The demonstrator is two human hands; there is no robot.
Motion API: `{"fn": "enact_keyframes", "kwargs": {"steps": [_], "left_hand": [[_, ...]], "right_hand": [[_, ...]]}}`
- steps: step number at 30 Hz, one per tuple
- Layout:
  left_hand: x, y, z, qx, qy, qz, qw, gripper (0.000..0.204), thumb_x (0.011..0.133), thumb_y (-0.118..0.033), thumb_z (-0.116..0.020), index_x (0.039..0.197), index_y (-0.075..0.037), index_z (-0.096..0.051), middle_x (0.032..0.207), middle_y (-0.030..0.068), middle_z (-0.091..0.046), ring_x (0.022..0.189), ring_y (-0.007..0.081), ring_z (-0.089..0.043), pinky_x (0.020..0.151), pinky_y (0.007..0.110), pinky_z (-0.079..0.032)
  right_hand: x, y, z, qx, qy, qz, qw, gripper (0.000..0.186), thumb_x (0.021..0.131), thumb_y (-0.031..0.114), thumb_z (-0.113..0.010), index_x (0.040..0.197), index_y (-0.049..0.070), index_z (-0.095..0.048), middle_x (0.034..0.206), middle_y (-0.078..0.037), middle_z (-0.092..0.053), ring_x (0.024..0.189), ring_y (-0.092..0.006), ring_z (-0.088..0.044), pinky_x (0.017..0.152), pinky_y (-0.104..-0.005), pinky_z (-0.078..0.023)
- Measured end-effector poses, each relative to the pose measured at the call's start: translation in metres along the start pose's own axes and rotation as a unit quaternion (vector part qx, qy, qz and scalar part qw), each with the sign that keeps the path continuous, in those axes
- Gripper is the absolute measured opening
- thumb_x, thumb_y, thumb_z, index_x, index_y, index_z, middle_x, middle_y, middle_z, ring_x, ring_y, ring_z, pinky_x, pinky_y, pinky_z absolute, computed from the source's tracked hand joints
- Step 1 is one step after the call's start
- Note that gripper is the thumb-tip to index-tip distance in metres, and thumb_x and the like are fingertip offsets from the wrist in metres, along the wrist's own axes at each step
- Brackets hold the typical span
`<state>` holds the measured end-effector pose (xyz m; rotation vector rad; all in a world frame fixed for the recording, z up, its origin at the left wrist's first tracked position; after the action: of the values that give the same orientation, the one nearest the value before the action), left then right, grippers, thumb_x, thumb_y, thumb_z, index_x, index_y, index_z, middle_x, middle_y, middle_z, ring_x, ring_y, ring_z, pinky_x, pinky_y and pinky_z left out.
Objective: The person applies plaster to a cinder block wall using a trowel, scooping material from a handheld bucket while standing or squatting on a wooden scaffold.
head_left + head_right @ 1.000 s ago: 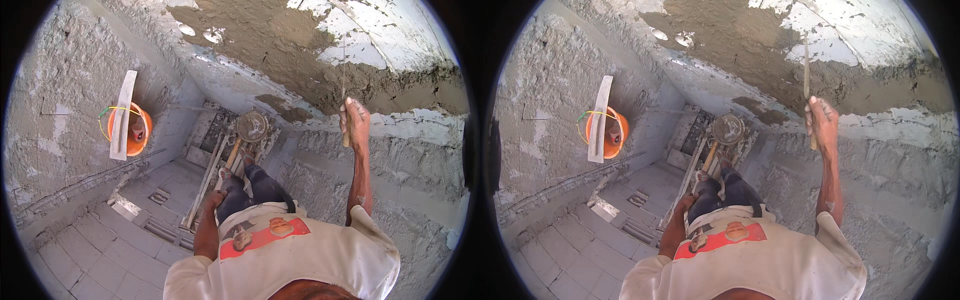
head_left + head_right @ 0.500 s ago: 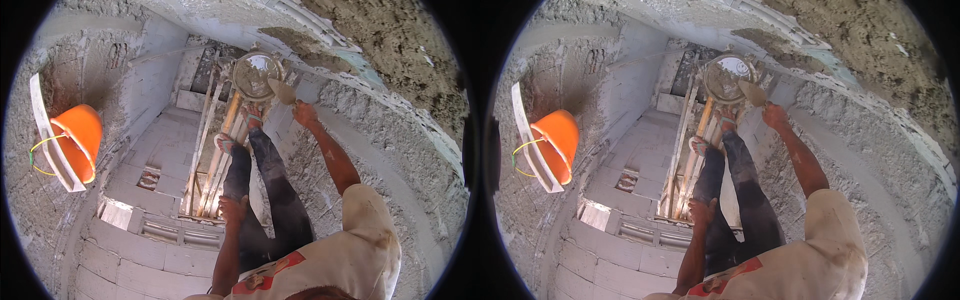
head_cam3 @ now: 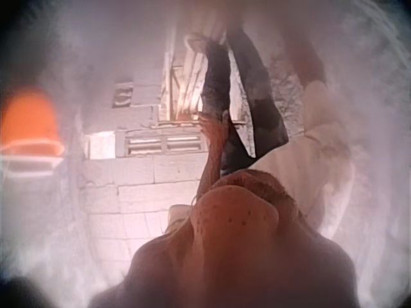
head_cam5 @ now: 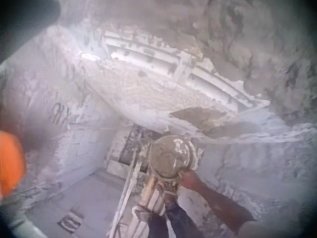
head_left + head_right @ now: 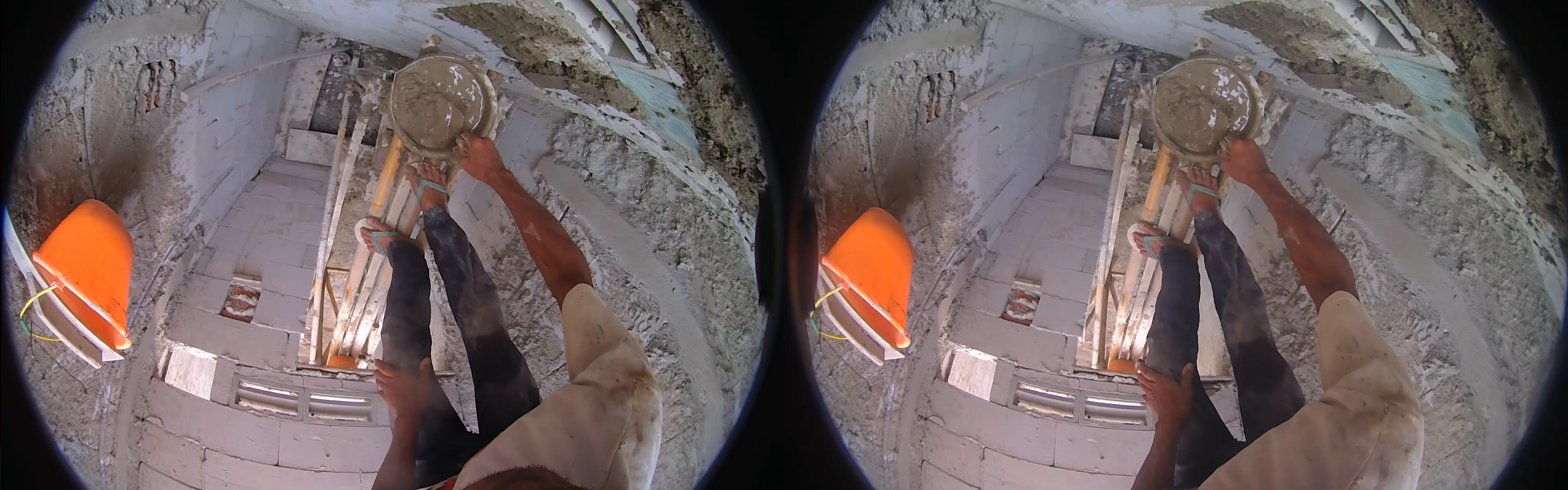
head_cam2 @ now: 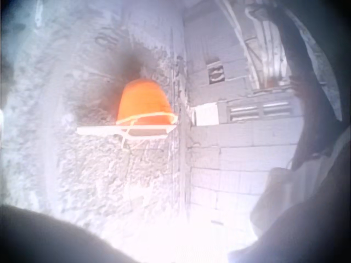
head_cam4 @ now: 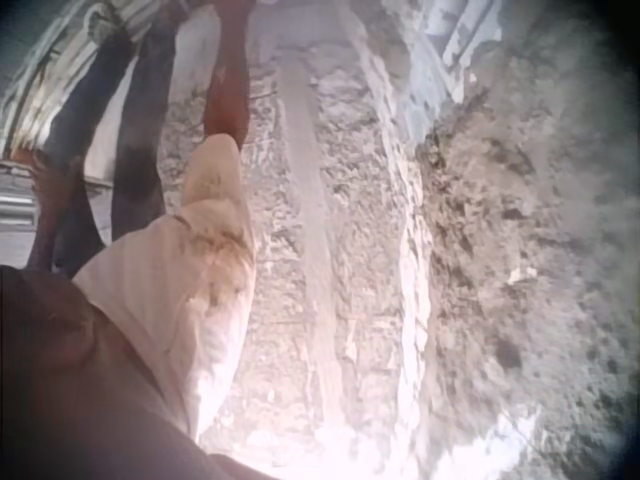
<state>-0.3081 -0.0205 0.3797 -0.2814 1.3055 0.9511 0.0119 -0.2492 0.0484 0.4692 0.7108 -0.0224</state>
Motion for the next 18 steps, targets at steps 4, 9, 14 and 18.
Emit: {"fn": "enact_keyframes", "kwargs": {"steps": [4, 9, 14, 18], "left_hand": [[0.000, -0.005, 0.007, 0.005, -0.011, -0.014, 1.000, 0.115, 0.084, -0.064, -0.068, 0.148, 0.013, -0.012, 0.141, 0.0375, -0.034, 0.133, 0.0508, -0.037, 0.106, 0.062, -0.035], [0.000, -0.007, 0.012, 0.015, -0.044, -0.038, 0.998, 0.114, 0.083, -0.064, -0.069, 0.147, 0.013, -0.014, 0.139, 0.0332, -0.038, 0.131, 0.0484, -0.041, 0.106, 0.060, -0.036], [0.010, -0.004, 0.023, 0.008, -0.011, -0.027, 1.000, 0.116, 0.080, -0.064, -0.070, 0.148, 0.012, -0.016, 0.147, 0.0327, -0.035, 0.137, 0.0450, -0.038, 0.110, 0.056, -0.037], [0.013, 0.005, 0.023, 0.000, -0.004, -0.082, 0.997, 0.111, 0.081, -0.061, -0.071, 0.146, 0.014, -0.022, 0.144, 0.0353, -0.037, 0.132, 0.0490, -0.044, 0.107, 0.055, -0.041]], "right_hand": [[-0.015, -0.014, 0.008, 0.094, -0.031, 0.035, 0.994, 0.035, 0.085, 0.024, -0.072, 0.109, -0.001, -0.065, 0.089, -0.026, -0.070, 0.089, -0.0432, -0.069, 0.079, -0.0486, -0.056], [-0.027, -0.008, 0.030, -0.003, -0.079, 0.055, 0.995, 0.044, 0.089, 0.039, -0.067, 0.111, 0.001, -0.066, 0.079, -0.025, -0.070, 0.081, -0.0441, -0.069, 0.075, -0.0490, -0.056], [-0.054, 0.066, 0.123, -0.028, -0.080, 0.035, 0.996, 0.039, 0.091, 0.037, -0.068, 0.106, 0.001, -0.065, 0.073, -0.025, -0.067, 0.073, -0.0436, -0.069, 0.068, -0.0480, -0.055], [-0.126, 0.128, 0.205, -0.046, -0.102, 0.139, 0.984, 0.042, 0.091, 0.037, -0.065, 0.110, 0.000, -0.066, 0.087, -0.024, -0.071, 0.081, -0.0432, -0.070, 0.073, -0.0494, -0.057]]}}
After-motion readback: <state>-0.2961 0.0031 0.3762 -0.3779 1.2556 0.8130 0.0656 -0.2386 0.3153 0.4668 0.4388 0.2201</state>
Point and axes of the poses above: each hand's wrist, its own x-axis towards the middle knuckle, its own z-axis out of the back of the hand, y = z × x, the point moved 4 cm from there along x, towards the middle knuckle
